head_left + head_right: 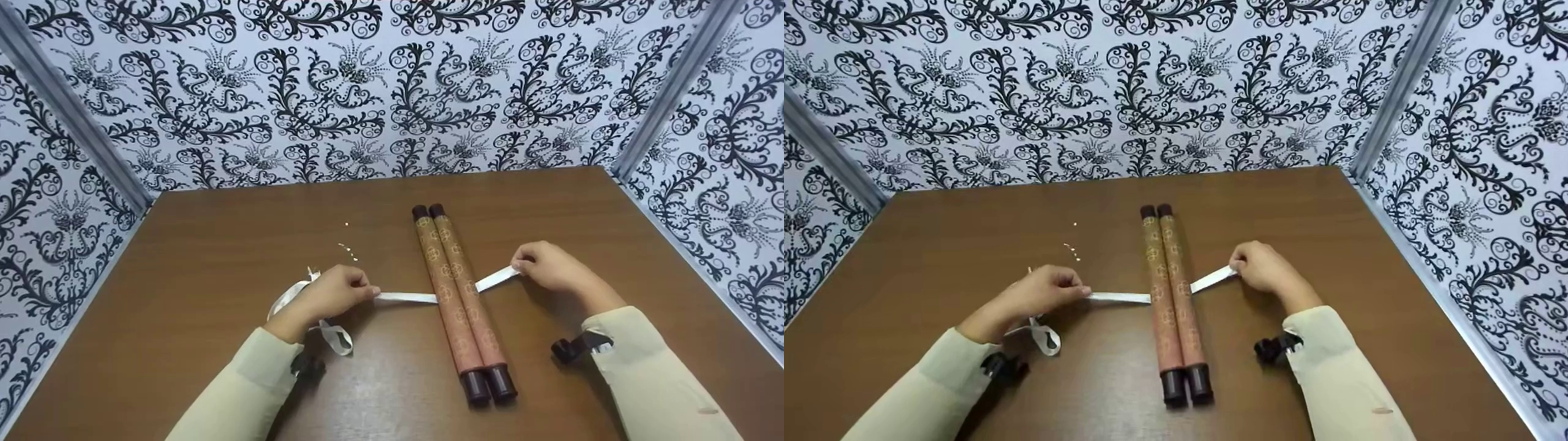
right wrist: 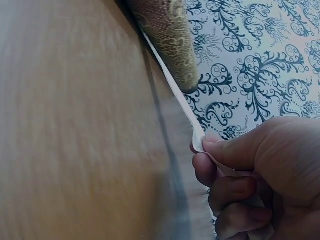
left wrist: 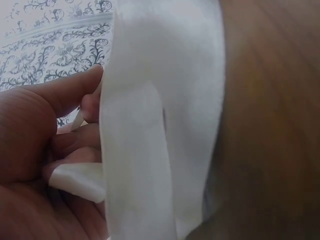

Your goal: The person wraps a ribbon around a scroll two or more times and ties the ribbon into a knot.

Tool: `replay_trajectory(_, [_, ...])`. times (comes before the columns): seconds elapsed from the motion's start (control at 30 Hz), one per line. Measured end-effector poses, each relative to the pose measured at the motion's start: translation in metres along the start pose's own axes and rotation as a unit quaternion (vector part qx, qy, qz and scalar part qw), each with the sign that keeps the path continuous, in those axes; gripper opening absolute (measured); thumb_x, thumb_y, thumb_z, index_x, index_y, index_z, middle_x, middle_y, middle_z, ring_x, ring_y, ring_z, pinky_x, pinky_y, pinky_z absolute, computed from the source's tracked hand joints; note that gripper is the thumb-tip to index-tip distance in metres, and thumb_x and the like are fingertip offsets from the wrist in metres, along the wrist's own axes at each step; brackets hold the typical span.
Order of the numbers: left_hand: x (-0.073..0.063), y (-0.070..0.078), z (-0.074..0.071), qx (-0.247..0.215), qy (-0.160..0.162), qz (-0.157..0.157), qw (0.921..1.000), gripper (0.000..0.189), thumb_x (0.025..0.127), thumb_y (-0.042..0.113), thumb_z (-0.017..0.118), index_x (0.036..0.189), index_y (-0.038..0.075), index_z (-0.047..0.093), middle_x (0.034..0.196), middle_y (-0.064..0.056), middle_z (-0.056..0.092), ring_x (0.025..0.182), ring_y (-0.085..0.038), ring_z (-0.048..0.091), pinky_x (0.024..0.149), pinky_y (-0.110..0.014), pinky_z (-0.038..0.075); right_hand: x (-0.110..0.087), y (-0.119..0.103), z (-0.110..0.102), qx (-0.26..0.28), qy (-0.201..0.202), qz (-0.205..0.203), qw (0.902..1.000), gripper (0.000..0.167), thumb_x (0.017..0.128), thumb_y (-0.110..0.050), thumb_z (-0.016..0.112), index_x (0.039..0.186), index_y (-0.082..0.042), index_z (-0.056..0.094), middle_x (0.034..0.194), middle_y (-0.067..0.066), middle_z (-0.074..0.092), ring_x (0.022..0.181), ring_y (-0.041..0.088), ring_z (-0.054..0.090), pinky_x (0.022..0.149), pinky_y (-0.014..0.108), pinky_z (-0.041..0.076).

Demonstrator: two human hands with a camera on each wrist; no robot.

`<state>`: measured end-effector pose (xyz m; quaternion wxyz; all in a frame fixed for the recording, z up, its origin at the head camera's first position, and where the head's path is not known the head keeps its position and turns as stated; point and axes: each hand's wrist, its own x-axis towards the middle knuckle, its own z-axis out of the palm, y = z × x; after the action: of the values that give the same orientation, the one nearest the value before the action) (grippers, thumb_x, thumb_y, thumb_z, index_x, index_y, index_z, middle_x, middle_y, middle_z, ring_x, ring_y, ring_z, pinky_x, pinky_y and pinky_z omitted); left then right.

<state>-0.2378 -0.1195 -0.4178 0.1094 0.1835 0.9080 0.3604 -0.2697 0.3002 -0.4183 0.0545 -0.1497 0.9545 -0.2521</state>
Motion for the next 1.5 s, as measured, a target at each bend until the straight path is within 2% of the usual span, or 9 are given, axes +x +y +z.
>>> replay_trajectory(0.37, [0.0, 0.002, 0.003, -0.002, 0.003, 0.03, 0.9995, 0.027, 0.097, 0.027, 0.072, 0.077, 0.012, 0.065, 0.072, 0.008, 0.051, 0.063, -0.009, 0.044, 0.06, -0.026, 0.036, -0.005, 0.012, -0.019, -0.001, 0.029, -0.004, 0.9996, 0.014, 0.101, -0.008, 0.06, 0.093, -0.003, 0.07, 0.09, 0.009, 0.067, 0.087, 0.023, 0.059, 0.082, 0.041, 0.048])
replay_trajectory(0.57, [0.0, 0.004, 0.003, -0.002, 0.004, 0.035, 0.9994, 0.026, 0.098, 0.028, 0.072, 0.079, 0.011, 0.067, 0.072, 0.008, 0.052, 0.063, -0.009, 0.042, 0.06, -0.026, 0.036, -0.009, 0.02, -0.037, 0.009, 0.045, 0.015, 0.9988, 0.016, 0.103, -0.007, 0.056, 0.099, -0.002, 0.07, 0.098, 0.014, 0.071, 0.096, 0.029, 0.062, 0.089, 0.046, 0.048])
replay_trajectory(0.87, [0.0, 0.006, 0.006, -0.005, 0.013, 0.037, 0.9992, 0.026, 0.098, 0.029, 0.072, 0.08, 0.01, 0.068, 0.072, 0.008, 0.051, 0.065, -0.009, 0.044, 0.062, -0.026, 0.037, -0.017, 0.031, -0.055, 0.038, 0.066, 0.07, 0.9946, 0.024, 0.109, -0.018, 0.051, 0.111, 0.001, 0.067, 0.109, 0.02, 0.067, 0.096, 0.028, 0.056, 0.081, 0.037, 0.044])
replay_trajectory(1.17, [-0.001, 0.008, 0.008, -0.009, 0.019, 0.042, 0.9989, 0.025, 0.097, 0.027, 0.073, 0.08, 0.01, 0.067, 0.073, 0.008, 0.052, 0.067, -0.009, 0.047, 0.063, -0.026, 0.039, -0.022, 0.038, -0.063, 0.067, 0.094, 0.095, 0.9887, 0.027, 0.11, -0.018, 0.049, 0.115, 0.004, 0.063, 0.114, 0.024, 0.065, 0.106, 0.032, 0.056, 0.09, 0.04, 0.043])
replay_trajectory(1.33, [-0.001, 0.009, 0.008, -0.012, 0.02, 0.043, 0.9988, 0.026, 0.098, 0.027, 0.072, 0.079, 0.01, 0.066, 0.073, 0.007, 0.051, 0.067, -0.01, 0.046, 0.063, -0.027, 0.039, -0.022, 0.041, -0.062, 0.086, 0.088, 0.107, 0.9866, 0.028, 0.11, -0.019, 0.047, 0.116, 0.004, 0.062, 0.115, 0.023, 0.062, 0.106, 0.031, 0.054, 0.09, 0.039, 0.042])
replay_trajectory(1.5, [-0.001, 0.011, 0.009, -0.007, 0.015, 0.038, 0.9992, 0.021, 0.098, 0.023, 0.071, 0.081, 0.01, 0.068, 0.074, 0.008, 0.053, 0.067, -0.01, 0.046, 0.064, -0.026, 0.039, -0.022, 0.045, -0.062, 0.045, 0.078, 0.094, 0.9915, 0.028, 0.109, -0.02, 0.049, 0.112, 0.003, 0.065, 0.112, 0.022, 0.065, 0.102, 0.033, 0.057, 0.085, 0.039, 0.043])
